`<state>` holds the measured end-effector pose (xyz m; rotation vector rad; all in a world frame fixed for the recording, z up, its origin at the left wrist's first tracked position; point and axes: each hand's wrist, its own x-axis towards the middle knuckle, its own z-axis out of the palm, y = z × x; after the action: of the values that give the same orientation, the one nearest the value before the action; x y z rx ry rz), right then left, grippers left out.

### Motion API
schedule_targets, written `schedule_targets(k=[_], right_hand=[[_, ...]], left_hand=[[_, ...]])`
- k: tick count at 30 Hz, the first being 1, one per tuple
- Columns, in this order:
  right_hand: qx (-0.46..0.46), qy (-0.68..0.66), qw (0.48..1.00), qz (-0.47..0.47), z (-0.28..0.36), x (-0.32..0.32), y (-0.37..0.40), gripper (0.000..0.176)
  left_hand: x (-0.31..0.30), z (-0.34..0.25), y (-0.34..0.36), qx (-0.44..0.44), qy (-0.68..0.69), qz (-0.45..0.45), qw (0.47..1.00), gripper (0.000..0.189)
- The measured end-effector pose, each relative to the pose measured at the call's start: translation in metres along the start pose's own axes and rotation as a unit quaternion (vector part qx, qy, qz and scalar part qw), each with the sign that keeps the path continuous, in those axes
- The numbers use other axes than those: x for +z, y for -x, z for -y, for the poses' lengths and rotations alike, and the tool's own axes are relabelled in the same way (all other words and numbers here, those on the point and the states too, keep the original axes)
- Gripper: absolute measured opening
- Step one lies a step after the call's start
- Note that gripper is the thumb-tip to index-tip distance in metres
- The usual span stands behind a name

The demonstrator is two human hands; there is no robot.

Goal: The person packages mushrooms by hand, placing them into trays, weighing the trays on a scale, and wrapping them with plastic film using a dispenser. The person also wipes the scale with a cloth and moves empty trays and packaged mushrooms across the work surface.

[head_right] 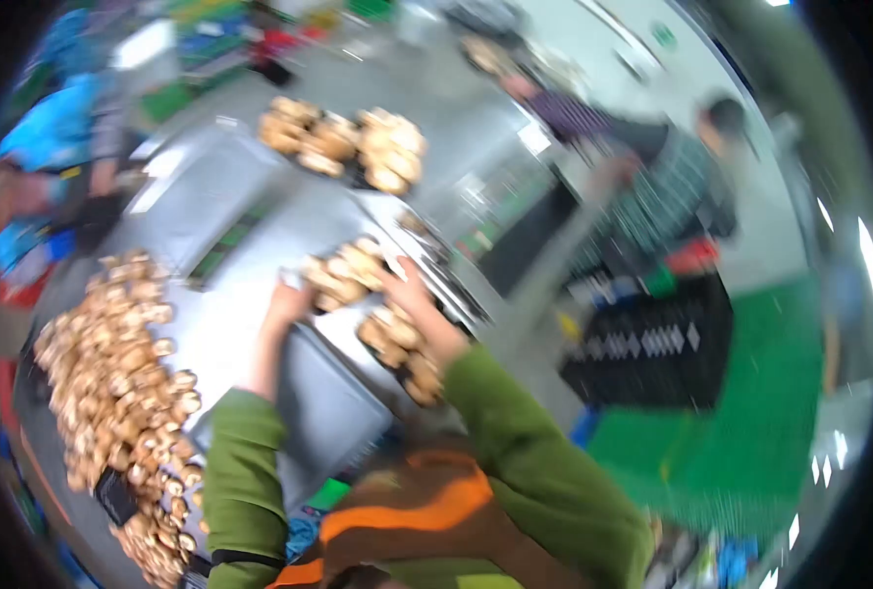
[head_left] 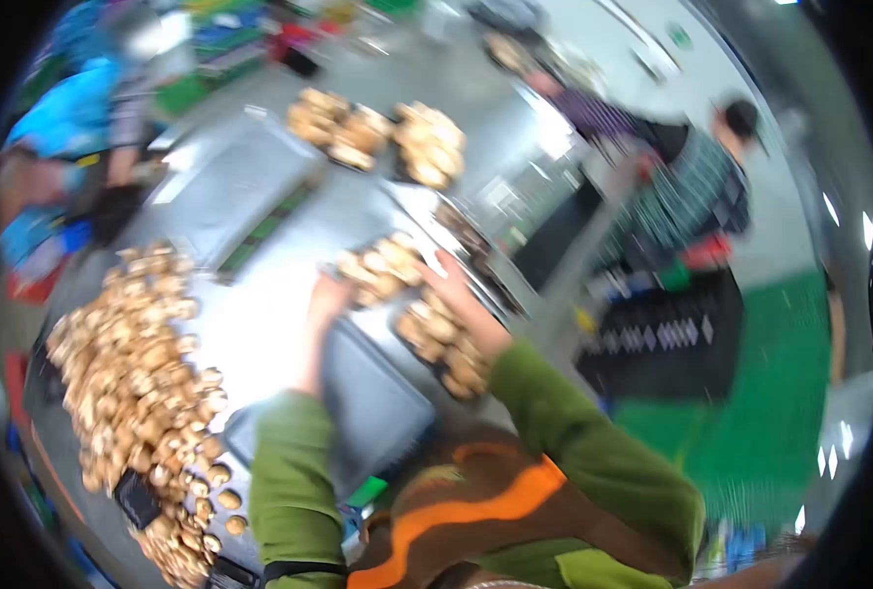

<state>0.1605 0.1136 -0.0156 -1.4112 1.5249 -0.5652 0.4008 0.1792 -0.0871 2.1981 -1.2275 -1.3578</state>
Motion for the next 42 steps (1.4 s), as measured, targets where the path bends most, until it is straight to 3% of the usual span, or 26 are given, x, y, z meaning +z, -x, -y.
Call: schedule_targets(k=[1, 2, 3, 6, 10, 12, 14, 16, 18, 19, 21, 25, 27, 28, 29, 31, 32, 33, 36, 38, 40, 42], right_hand=[[-0.102, 0.020, 0.994, 0.039, -0.013, -0.003, -0.006, 0.059], [-0.154, -0.031, 0.987, 0.033, -0.023, -0.003, 0.006, 0.045], [-0.148, -0.035, 0.987, 0.047, -0.017, -0.010, 0.029, 0.039], [-0.113, -0.085, 0.971, 0.192, 0.022, -0.014, 0.127, 0.033], [-0.208, 0.024, 0.925, 0.318, 0.054, 0.027, 0.248, 0.034], [-0.274, -0.013, 0.859, 0.432, 0.039, 0.065, 0.294, 0.035], [-0.128, 0.014, 0.800, 0.586, 0.059, 0.094, 0.354, 0.034], [-0.278, 0.040, 0.724, 0.630, 0.034, 0.138, 0.391, 0.035], [-0.256, 0.146, 0.640, 0.709, 0.004, 0.183, 0.415, 0.042], [-0.259, 0.149, 0.645, 0.703, -0.022, 0.199, 0.426, 0.042], [-0.450, 0.413, 0.533, 0.585, -0.065, 0.225, 0.436, 0.044], [-0.449, 0.461, 0.539, 0.544, -0.080, 0.229, 0.440, 0.045], [-0.402, 0.467, 0.578, 0.534, -0.086, 0.234, 0.436, 0.047], [-0.394, 0.482, 0.566, 0.540, -0.088, 0.240, 0.436, 0.043], [-0.382, 0.500, 0.551, 0.547, -0.093, 0.243, 0.433, 0.040], [-0.411, 0.468, 0.579, 0.526, -0.107, 0.249, 0.432, 0.021], [-0.383, 0.468, 0.587, 0.538, -0.109, 0.252, 0.427, 0.018], [-0.385, 0.487, 0.574, 0.535, -0.114, 0.255, 0.422, 0.016], [-0.358, 0.519, 0.497, 0.596, -0.078, 0.259, 0.425, 0.016], [-0.409, 0.521, 0.500, 0.559, -0.029, 0.267, 0.442, 0.020], [-0.431, 0.434, 0.623, 0.487, -0.009, 0.295, 0.448, 0.026], [-0.336, 0.298, 0.772, 0.450, 0.028, 0.330, 0.461, 0.030]], left_hand=[[0.006, -0.003, 0.025, 0.031, -0.014, -0.288, 0.957, 0.069], [-0.012, -0.018, 0.066, 0.067, 0.128, -0.270, 0.952, 0.065], [-0.021, -0.023, 0.100, 0.124, 0.225, -0.289, 0.922, 0.061], [-0.029, -0.005, 0.175, 0.163, 0.322, -0.359, 0.861, 0.050], [-0.024, 0.036, 0.274, 0.146, 0.420, -0.444, 0.778, 0.039], [-0.024, 0.062, 0.319, 0.159, 0.427, -0.479, 0.751, 0.037], [-0.023, 0.101, 0.352, 0.201, 0.472, -0.461, 0.724, 0.037], [-0.035, 0.129, 0.401, 0.166, 0.421, -0.479, 0.753, 0.033], [-0.043, 0.174, 0.439, 0.149, 0.402, -0.510, 0.746, 0.027], [-0.049, 0.194, 0.461, 0.138, 0.429, -0.511, 0.732, 0.026], [-0.056, 0.232, 0.506, 0.114, 0.451, -0.533, 0.707, 0.025], [-0.035, 0.316, 0.567, 0.034, 0.523, -0.572, 0.631, 0.022], [-0.017, 0.353, 0.582, 0.031, 0.519, -0.593, 0.615, 0.020], [-0.010, 0.373, 0.585, 0.029, 0.528, -0.593, 0.607, 0.020], [-0.012, 0.382, 0.589, 0.033, 0.536, -0.582, 0.611, 0.020], [-0.010, 0.393, 0.605, 0.036, 0.531, -0.572, 0.625, 0.023], [-0.019, 0.388, 0.613, 0.038, 0.518, -0.574, 0.633, 0.025], [-0.026, 0.383, 0.621, 0.005, 0.500, -0.594, 0.630, 0.028], [-0.046, 0.375, 0.645, 0.057, 0.521, -0.610, 0.595, 0.029], [-0.046, 0.378, 0.659, 0.042, 0.532, -0.609, 0.586, 0.029], [-0.038, 0.373, 0.661, 0.038, 0.539, -0.608, 0.581, 0.028], [-0.023, 0.367, 0.661, 0.005, 0.534, -0.551, 0.641, 0.025]])
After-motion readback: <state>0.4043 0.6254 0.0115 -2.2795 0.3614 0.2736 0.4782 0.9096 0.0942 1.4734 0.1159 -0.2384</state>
